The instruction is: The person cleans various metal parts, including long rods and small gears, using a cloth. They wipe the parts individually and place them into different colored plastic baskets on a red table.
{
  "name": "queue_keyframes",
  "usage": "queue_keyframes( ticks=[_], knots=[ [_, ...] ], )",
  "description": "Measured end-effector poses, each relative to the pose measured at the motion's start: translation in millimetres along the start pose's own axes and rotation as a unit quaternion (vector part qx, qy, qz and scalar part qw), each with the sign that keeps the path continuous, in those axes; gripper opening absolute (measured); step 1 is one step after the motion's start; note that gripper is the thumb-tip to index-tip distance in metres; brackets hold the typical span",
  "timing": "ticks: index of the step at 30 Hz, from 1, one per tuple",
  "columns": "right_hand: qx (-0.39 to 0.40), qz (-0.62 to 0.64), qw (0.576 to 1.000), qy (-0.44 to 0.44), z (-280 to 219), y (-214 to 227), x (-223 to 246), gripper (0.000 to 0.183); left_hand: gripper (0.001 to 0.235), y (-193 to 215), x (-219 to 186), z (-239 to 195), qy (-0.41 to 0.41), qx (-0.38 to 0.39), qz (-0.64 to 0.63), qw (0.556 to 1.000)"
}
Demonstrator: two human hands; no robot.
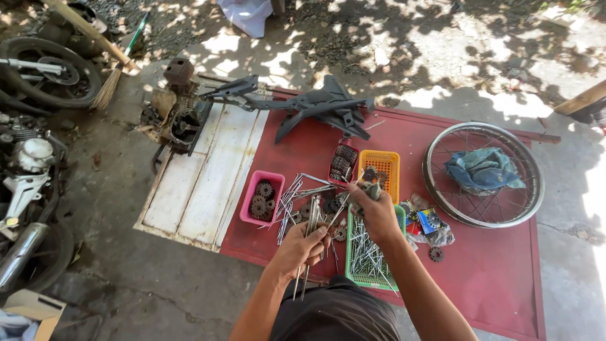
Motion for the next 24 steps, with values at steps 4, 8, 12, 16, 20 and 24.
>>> queue_keyframes(
  ticks=[4,8,12,16,20,24],
  knots=[
    [-0.008,0.153,0.988,-0.019,-17,-16,-9,0.030,0.015,23,20,7,0.007,0.047,-0.075,0.996],
    [-0.007,0.291,0.952,-0.089,-36,-50,-14,0.035,0.020,38,5,9,-0.038,-0.092,-0.067,0.993],
    [-0.011,0.377,0.925,-0.046,-51,-86,7,0.033,0.012,33,-14,-1,-0.050,-0.147,-0.039,0.987],
    [0.053,0.241,0.969,0.013,-59,-114,40,0.047,0.015,48,-33,-2,-0.117,-0.142,0.004,0.983],
    [0.004,0.056,0.998,0.032,-54,-116,30,0.024,0.012,46,-52,-20,-0.141,-0.101,0.060,0.983],
    [-0.022,-0.036,0.999,-0.008,-51,-117,33,0.020,0.004,61,-51,-23,-0.091,-0.110,0.172,0.975]
  ],
)
Point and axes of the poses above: each hand's wrist, its own z-axis towards the middle knuckle, its own y-axis out of the back of the hand, x = y × z, the point moved 8 cm from there along z, towards the middle knuckle, and after that the axes turned 15 degrees about y, right-handed, at the moved point
